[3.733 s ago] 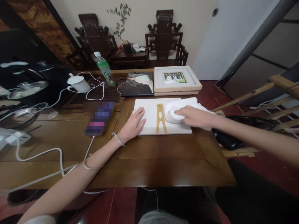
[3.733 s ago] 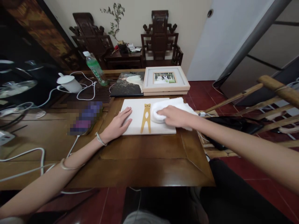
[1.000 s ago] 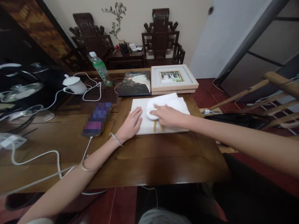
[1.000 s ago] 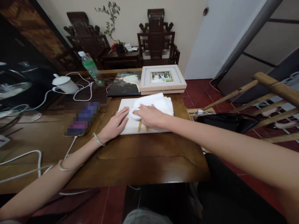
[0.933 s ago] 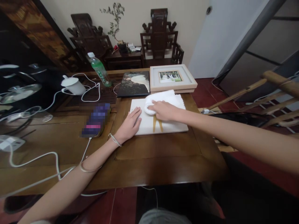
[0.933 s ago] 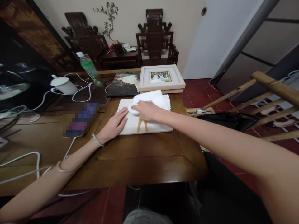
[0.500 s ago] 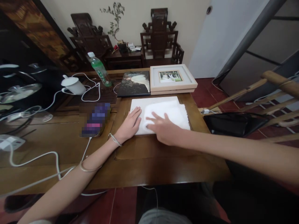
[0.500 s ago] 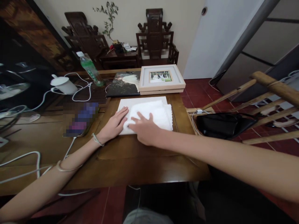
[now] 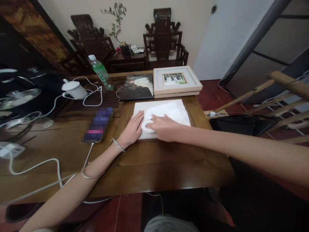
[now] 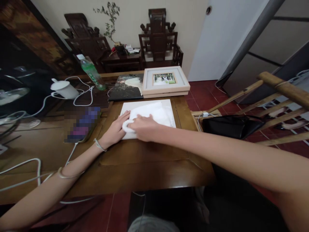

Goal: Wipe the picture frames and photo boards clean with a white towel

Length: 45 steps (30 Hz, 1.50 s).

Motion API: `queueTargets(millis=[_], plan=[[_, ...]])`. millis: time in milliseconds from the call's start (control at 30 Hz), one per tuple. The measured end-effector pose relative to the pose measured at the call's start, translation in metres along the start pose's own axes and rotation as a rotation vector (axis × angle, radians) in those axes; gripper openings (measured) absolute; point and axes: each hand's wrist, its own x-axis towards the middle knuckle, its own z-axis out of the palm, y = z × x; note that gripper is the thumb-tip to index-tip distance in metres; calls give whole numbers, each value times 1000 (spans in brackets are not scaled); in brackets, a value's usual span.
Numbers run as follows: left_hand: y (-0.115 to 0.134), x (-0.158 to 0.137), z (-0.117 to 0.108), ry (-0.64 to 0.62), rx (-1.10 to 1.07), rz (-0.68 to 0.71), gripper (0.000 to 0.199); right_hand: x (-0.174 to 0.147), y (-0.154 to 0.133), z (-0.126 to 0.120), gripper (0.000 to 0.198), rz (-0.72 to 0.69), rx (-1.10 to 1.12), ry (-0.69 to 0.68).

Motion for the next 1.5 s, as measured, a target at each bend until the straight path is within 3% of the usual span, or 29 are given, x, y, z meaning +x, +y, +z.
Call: queueTargets(millis=[167,267,433,600,767,900,1033,1267,1367,1500], plan=[[3,1,0,15,-5,1,51,35,30,-1,45,81,-1,141],[3,1,2,22,-4,-8,51,37,30,5,48,85,-15,154],[0,0,3,12,-3,-18,50,5,0,15,59,46,-39,42],[1,1,2,17,1,-17,48,-38,-31,25,59,-99,-45,-46],[1,1,3,24,12,-20,48,-51,-41,24,54,-136,3,-102],[-1,0,3,24,22,-15,48,-38,-31,9,45,-126,50,-55],[-2,0,3,2,12,-4,49,-12,-9,-4,39,-7,84,-58],[2,2,3,54,-67,9,49,39,31,-6,41,84,25,121],[5,2,2,158,-186,-37,50,46,25,-1,47,107,-6,130],[1,3,3,371,-464,-110,56,37,6,7,49,-43,-46,62]])
